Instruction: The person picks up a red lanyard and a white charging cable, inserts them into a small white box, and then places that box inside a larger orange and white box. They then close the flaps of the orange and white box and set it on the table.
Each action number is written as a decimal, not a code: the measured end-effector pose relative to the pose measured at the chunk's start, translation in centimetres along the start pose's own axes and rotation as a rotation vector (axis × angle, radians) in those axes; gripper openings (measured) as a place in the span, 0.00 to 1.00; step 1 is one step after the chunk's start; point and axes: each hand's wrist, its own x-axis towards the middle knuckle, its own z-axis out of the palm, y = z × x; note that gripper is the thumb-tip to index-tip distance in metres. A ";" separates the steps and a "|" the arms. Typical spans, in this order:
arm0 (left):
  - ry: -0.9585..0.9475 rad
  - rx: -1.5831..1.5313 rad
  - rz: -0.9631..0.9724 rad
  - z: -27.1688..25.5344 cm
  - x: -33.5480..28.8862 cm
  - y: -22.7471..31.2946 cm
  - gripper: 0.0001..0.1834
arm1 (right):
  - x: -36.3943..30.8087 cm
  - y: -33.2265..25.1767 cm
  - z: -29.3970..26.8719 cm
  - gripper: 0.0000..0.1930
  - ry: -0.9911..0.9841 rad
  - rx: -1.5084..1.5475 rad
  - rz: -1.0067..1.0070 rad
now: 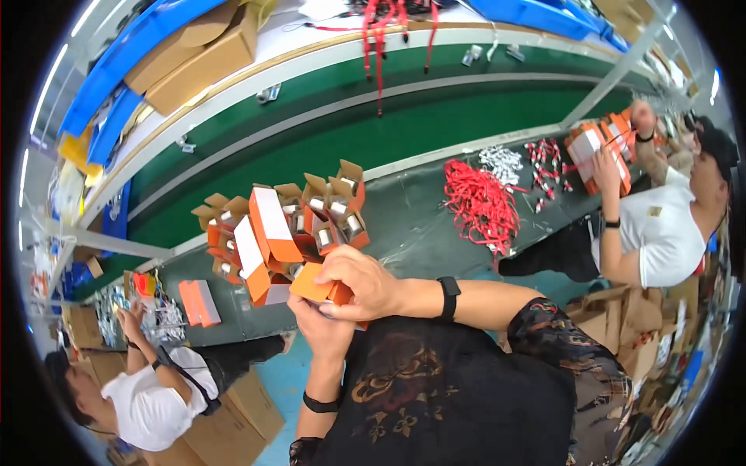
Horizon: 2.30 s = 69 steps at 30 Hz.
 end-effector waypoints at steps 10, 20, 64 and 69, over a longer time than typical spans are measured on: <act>0.060 0.321 0.419 2.6 1.3 1.4 0.54 | 0.4 -2.8 -4.8 0.20 0.021 -0.214 0.264; 0.049 0.404 0.460 2.2 1.0 2.1 0.40 | -0.2 -2.8 -5.0 0.17 0.047 -0.183 0.206; 0.307 0.666 -0.149 -24.3 9.8 -42.3 0.22 | -25.5 2.1 -7.8 0.15 -0.499 -0.775 1.221; 0.379 0.638 0.033 -16.0 1.3 -37.5 0.18 | -31.0 4.8 -10.2 0.12 -0.242 -0.793 1.357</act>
